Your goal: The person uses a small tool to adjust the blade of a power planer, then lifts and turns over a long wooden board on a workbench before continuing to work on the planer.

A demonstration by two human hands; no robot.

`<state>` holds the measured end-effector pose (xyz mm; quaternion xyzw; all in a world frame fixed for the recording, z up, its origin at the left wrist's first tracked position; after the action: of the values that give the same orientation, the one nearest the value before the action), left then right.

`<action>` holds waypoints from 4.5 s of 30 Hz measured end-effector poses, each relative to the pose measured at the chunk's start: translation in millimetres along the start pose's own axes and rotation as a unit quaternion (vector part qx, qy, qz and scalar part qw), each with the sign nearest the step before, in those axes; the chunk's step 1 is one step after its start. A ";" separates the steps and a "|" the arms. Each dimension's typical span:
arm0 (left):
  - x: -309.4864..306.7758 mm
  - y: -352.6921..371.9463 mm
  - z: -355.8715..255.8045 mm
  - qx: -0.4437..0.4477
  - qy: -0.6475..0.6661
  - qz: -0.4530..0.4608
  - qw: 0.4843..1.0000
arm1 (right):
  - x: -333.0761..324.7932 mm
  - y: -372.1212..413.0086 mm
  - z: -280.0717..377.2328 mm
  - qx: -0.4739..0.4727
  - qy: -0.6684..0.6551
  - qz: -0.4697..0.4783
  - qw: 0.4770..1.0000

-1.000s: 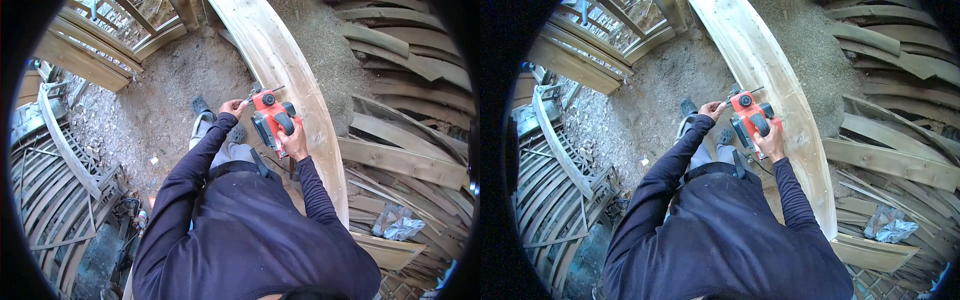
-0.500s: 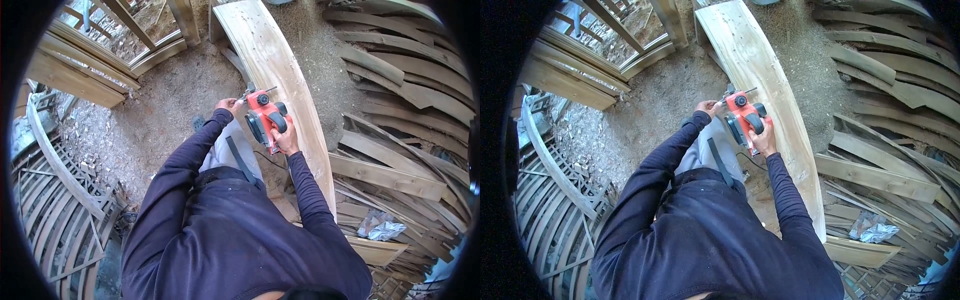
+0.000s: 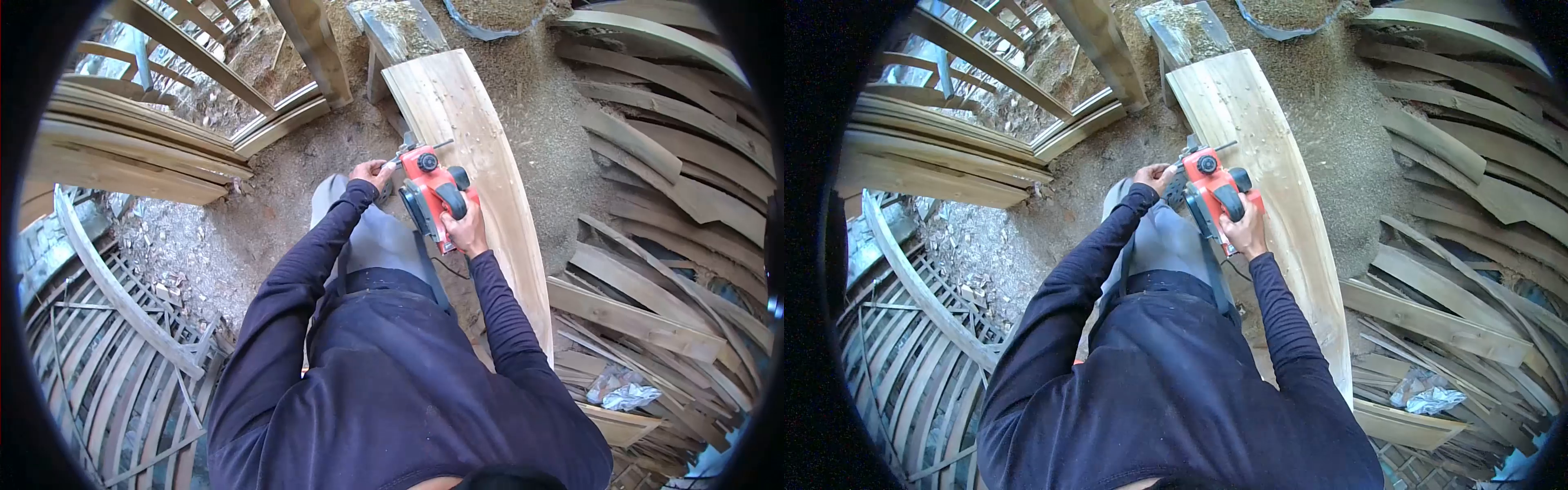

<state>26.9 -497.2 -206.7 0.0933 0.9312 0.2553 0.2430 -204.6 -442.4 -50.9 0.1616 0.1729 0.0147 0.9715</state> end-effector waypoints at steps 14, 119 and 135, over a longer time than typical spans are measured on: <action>-121.7 -136.8 -30.2 -0.040 0.034 0.018 0.998 | 76.2 -160.0 45.5 -0.011 0.033 -0.020 0.999; 538.3 1087.9 144.7 0.214 -0.068 0.286 0.932 | -230.4 1291.9 -323.5 -0.001 0.001 -0.288 0.958; 723.6 1121.4 99.6 0.124 0.010 0.336 0.934 | -437.6 1317.7 -363.9 -0.081 0.071 -0.208 0.972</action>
<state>-493.2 716.9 9.4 0.4272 0.8723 0.2052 0.1202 -703.8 881.3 191.4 0.0414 0.2692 -0.1625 0.9484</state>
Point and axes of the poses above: each hand's wrist, its own y-axis away from the middle knuckle, its own x-axis out of the palm, z = x × y, the point moved 1 cm from there along -y, towards the middle knuckle, and after that the axes turned 15 degrees about -y, right-handed, at the moved point
